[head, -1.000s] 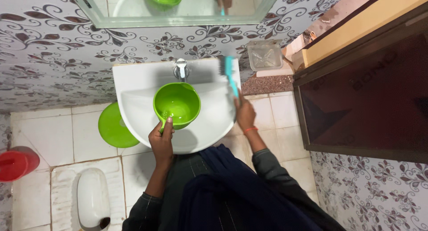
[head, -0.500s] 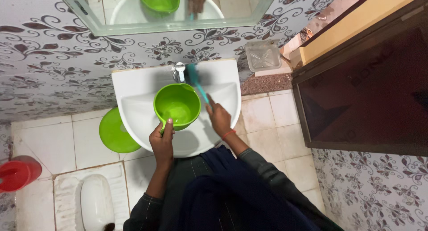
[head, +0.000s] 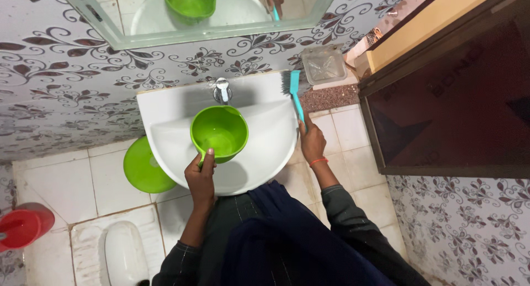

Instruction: The person cleans a white bathroom sink using a green plastic bowl and a blue scrub brush. They repeatedly scoop water from the running tap into the bowl and pour it over the sink basin while scrubbing the surface and the drain area.

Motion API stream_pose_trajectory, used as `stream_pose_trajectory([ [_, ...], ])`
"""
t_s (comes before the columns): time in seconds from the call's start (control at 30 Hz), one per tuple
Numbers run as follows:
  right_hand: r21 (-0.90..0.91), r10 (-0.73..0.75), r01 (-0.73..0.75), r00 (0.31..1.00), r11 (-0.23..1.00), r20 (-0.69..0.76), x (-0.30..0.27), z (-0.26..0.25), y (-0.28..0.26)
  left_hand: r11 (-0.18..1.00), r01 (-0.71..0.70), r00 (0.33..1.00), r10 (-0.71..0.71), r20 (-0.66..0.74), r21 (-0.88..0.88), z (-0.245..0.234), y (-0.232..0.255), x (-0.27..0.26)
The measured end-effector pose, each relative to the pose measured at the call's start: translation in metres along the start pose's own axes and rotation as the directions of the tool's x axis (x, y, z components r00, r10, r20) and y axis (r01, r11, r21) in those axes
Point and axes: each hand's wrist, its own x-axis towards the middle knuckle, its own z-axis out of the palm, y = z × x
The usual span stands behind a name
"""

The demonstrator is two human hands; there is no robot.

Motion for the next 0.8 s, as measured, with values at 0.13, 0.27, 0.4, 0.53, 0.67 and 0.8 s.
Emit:
stream_pose_trajectory([
  [0.13,0.065,-0.086,0.09,0.994,0.994,-0.07,-0.011,0.024,-0.013,0.999,-0.017,1.0,0.016,0.019,0.035,-0.004,-0.003,0.002],
  [0.27,0.109,-0.168,0.167,0.986,0.98,-0.006,-0.037,0.048,-0.053,0.998,-0.014,0.999,0.012,0.039,0.054,-0.01,-0.009,0.003],
  [0.4,0.149,-0.203,0.19,0.976,0.97,0.08,-0.065,0.057,-0.091,0.999,0.012,0.999,-0.014,0.032,0.049,-0.015,-0.01,0.005],
  [0.53,0.113,-0.182,0.174,0.981,0.978,0.067,-0.055,0.05,-0.077,0.997,0.025,0.999,-0.028,0.035,0.073,-0.022,-0.007,0.006],
  [0.67,-0.02,-0.018,0.017,0.999,1.0,-0.045,-0.026,0.029,-0.029,0.998,0.029,0.999,-0.031,0.037,0.057,-0.027,-0.007,0.009],
  [0.8,-0.038,0.102,-0.103,0.995,0.994,-0.018,-0.026,-0.002,-0.002,0.998,0.007,0.998,-0.012,0.069,0.066,-0.03,-0.005,0.011],
])
